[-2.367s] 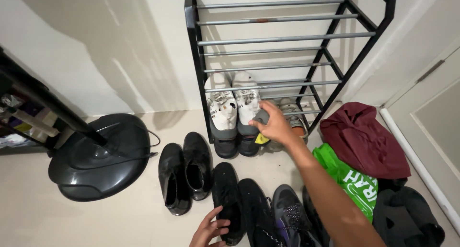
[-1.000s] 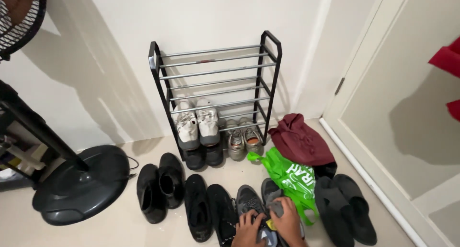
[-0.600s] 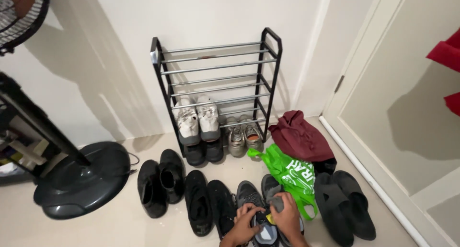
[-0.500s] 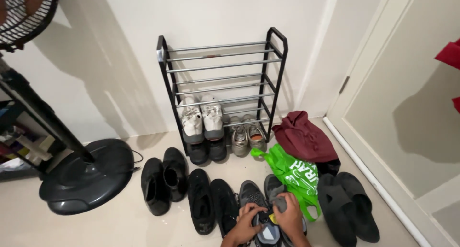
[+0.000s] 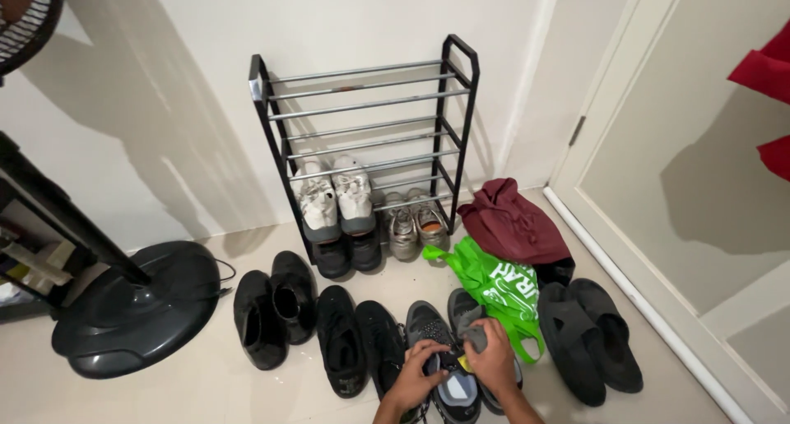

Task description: Cleaning various pairs of shoes with a cloth and placing them on a shoe rack.

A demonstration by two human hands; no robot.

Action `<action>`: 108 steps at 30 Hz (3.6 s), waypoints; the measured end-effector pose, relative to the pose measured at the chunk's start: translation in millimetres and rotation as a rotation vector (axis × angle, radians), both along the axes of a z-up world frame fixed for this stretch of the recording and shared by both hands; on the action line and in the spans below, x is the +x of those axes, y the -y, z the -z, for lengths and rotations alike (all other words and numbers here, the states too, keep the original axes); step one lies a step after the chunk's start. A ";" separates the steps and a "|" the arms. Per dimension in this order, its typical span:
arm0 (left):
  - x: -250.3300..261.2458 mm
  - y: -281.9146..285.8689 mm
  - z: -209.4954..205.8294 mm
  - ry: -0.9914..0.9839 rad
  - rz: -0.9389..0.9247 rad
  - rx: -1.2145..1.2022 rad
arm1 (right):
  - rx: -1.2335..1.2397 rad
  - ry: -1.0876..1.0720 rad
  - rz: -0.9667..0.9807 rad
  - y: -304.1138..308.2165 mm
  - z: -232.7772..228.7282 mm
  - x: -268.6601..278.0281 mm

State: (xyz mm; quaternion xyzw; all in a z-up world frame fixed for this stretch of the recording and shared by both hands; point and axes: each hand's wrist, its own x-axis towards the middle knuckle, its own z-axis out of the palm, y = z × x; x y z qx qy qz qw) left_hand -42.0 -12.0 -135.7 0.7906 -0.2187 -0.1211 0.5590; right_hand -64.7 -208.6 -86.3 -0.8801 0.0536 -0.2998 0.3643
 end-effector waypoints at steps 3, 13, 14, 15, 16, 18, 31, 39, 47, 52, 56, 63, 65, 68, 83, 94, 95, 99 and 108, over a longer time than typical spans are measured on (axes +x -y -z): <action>-2.2 -0.8 2.6 0.012 -0.001 -0.012 | 0.027 -0.026 -0.003 -2.1 -6.3 -3.6; -1.6 -1.4 -8.1 -0.001 0.003 0.008 | -0.001 -0.022 -0.009 -2.2 -13.5 -6.6; -2.2 -0.8 -10.1 -0.023 0.000 0.013 | 0.009 -0.020 -0.016 -2.3 -15.2 -7.4; -2.6 -1.9 -12.2 -0.043 -0.008 0.019 | 0.020 -0.015 -0.027 -3.7 -16.8 -7.3; -3.4 -1.7 -10.1 -0.043 -0.007 0.019 | 0.020 -0.015 -0.026 -3.2 -16.7 -8.5; -2.1 -1.6 -7.6 -0.052 -0.006 0.014 | 0.014 -0.028 -0.034 -2.5 -18.5 -7.4; -2.9 -1.2 3.3 -0.013 -0.040 -0.072 | 0.003 -0.019 -0.032 -0.7 -8.9 -4.1; -1.3 -0.2 10.6 0.080 -0.042 -0.118 | 0.005 0.024 -0.038 7.1 13.8 4.7; -3.4 -0.5 5.2 0.053 -0.053 -0.121 | -0.035 0.017 0.000 4.5 19.3 5.6; -4.1 -0.2 8.3 0.040 -0.041 -0.143 | -0.029 0.003 0.017 2.9 16.3 3.9; -5.0 -0.3 6.0 -0.025 -0.041 -0.170 | -0.034 0.022 0.015 4.1 20.3 6.0; 0.0 0.3 19.1 0.002 -0.027 -0.181 | -0.031 0.049 0.030 4.5 26.0 8.3; 1.2 0.3 19.5 0.007 -0.020 -0.174 | -0.032 0.031 0.035 5.0 25.2 9.1; 2.4 1.7 25.3 0.012 -0.017 -0.170 | -0.037 0.035 0.038 4.5 24.8 8.0; 50.6 17.5 133.2 0.207 0.030 -0.217 | -0.050 0.086 0.046 29.6 85.9 35.8; 53.5 16.2 134.5 0.264 0.046 -0.216 | -0.057 0.076 0.039 24.8 69.2 30.6; 52.2 16.4 132.0 0.269 0.035 -0.241 | -0.054 0.072 0.019 24.1 66.6 29.3; 46.3 14.8 119.6 0.286 0.007 -0.286 | -0.048 0.058 -0.005 21.2 57.1 24.8; 47.2 10.9 114.7 0.280 0.031 -0.280 | -0.043 0.065 0.024 14.7 48.2 20.5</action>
